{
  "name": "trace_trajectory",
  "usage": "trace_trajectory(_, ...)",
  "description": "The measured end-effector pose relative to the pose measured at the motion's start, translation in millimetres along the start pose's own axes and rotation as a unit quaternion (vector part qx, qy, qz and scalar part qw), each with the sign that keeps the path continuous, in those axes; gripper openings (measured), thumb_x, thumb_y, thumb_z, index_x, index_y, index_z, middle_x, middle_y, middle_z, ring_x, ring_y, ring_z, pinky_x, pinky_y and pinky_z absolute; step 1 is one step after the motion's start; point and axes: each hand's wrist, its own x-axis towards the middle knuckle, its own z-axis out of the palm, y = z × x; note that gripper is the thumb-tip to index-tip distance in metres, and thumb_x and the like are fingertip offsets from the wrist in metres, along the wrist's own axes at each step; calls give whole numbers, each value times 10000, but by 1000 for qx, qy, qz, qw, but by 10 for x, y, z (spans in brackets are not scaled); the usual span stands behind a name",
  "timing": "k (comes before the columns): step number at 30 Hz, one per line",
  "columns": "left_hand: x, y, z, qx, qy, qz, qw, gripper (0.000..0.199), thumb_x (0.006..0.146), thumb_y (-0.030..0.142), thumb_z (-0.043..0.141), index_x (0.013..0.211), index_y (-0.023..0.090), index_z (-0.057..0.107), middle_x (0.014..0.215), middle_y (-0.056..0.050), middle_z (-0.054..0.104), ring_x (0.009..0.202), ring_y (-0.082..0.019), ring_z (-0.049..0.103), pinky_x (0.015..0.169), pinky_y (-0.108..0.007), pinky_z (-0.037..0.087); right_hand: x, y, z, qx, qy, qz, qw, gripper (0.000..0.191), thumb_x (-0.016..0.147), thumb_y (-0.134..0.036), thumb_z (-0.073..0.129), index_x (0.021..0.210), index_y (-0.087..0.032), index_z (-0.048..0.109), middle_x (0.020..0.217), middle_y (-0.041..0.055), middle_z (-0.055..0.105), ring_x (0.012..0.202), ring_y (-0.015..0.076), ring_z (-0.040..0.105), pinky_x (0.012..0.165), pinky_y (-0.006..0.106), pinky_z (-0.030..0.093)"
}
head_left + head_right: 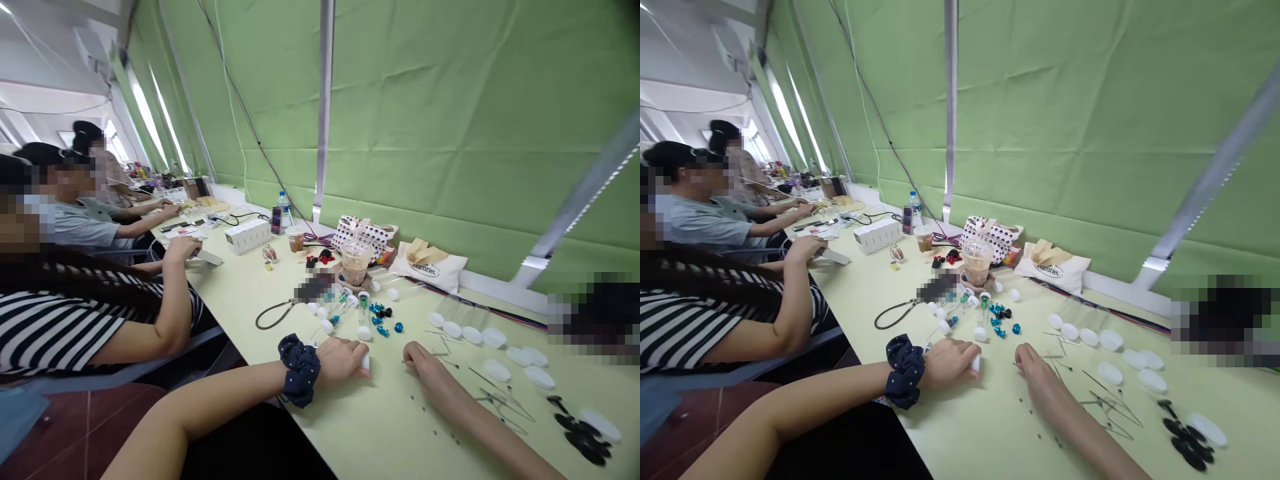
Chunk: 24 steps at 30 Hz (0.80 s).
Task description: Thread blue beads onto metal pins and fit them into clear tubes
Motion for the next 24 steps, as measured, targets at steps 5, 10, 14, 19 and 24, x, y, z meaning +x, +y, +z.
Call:
trace_trajectory(5,26,82,137,-1,31,23,999,471,770,555,534,924,111,501,866,-127,604,802,-227,589,716,-324,446,3,-243,-89,127,-16,10,992,172,749,-303,448,869,-225,544,822,49,573,726,183,528,670,281,424)
trace_trajectory(10,1,138,130,0,57,39,998,415,802,501,527,919,103,502,843,-128,592,809,-230,573,716,-334,442,2,-406,-8,218,-62,66,972,158,735,-328,430,715,-206,527,677,10,538,617,154,486,571,248,399)
trace_trajectory(14,-63,263,-74,-100,78,123,984,296,885,392,416,1022,134,464,980,-130,598,908,-209,563,812,-339,445,11,-496,103,348,-86,162,919,253,759,-441,447,691,-203,499,609,-14,497,553,135,449,497,228,368)
trace_trajectory(19,-176,452,-362,-247,55,223,941,193,890,251,402,1040,150,471,1141,-149,568,1173,-182,471,1005,-292,373,-27,-622,152,439,-31,220,870,381,682,-584,545,701,-205,579,743,36,615,693,186,548,581,263,436)
trace_trajectory(24,-218,479,-436,-303,86,200,928,275,855,380,484,1007,151,468,1158,-171,511,1150,-182,493,964,-249,414,-33,-584,168,481,-33,307,821,336,658,-554,589,704,-222,595,550,-14,515,473,128,455,399,213,290)
